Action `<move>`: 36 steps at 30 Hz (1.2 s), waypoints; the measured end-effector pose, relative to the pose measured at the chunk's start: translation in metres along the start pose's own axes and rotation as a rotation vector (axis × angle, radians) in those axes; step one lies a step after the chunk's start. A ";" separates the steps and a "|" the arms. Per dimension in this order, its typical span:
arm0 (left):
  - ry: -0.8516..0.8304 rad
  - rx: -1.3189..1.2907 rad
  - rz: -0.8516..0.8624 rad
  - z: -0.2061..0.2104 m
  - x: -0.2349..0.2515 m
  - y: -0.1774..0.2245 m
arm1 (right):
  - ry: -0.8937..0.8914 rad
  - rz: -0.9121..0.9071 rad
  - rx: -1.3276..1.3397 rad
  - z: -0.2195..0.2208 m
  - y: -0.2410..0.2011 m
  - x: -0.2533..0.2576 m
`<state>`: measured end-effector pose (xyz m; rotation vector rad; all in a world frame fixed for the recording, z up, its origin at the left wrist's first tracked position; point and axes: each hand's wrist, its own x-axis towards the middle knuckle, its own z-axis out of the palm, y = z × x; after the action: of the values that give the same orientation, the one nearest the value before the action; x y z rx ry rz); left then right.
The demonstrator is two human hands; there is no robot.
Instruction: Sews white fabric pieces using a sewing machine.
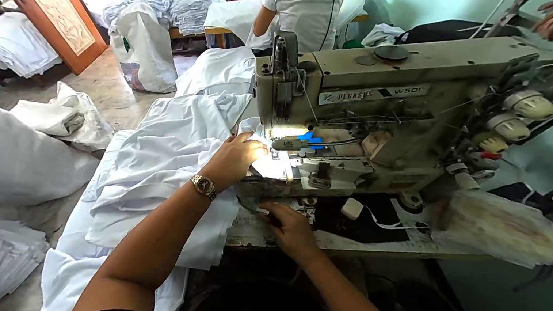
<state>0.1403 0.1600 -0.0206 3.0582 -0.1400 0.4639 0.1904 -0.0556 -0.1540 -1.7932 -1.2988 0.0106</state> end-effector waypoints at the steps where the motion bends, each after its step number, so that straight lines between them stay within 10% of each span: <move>1: -0.006 -0.006 0.003 -0.001 0.001 0.001 | -0.021 0.012 -0.021 -0.001 -0.001 0.001; 18: -0.016 -0.104 -0.220 -0.003 0.054 -0.052 | -0.070 0.080 -0.036 -0.001 -0.002 0.004; 21: 0.325 -0.085 -0.329 -0.005 0.031 -0.090 | -0.028 0.070 -0.020 -0.002 -0.001 0.003; 36: 0.713 -0.043 -0.185 -0.001 -0.095 0.008 | 0.228 -0.050 -0.109 -0.002 -0.015 0.013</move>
<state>0.0488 0.1596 -0.0477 2.6232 0.1566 1.4461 0.1860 -0.0464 -0.1371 -1.7940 -1.1986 -0.2895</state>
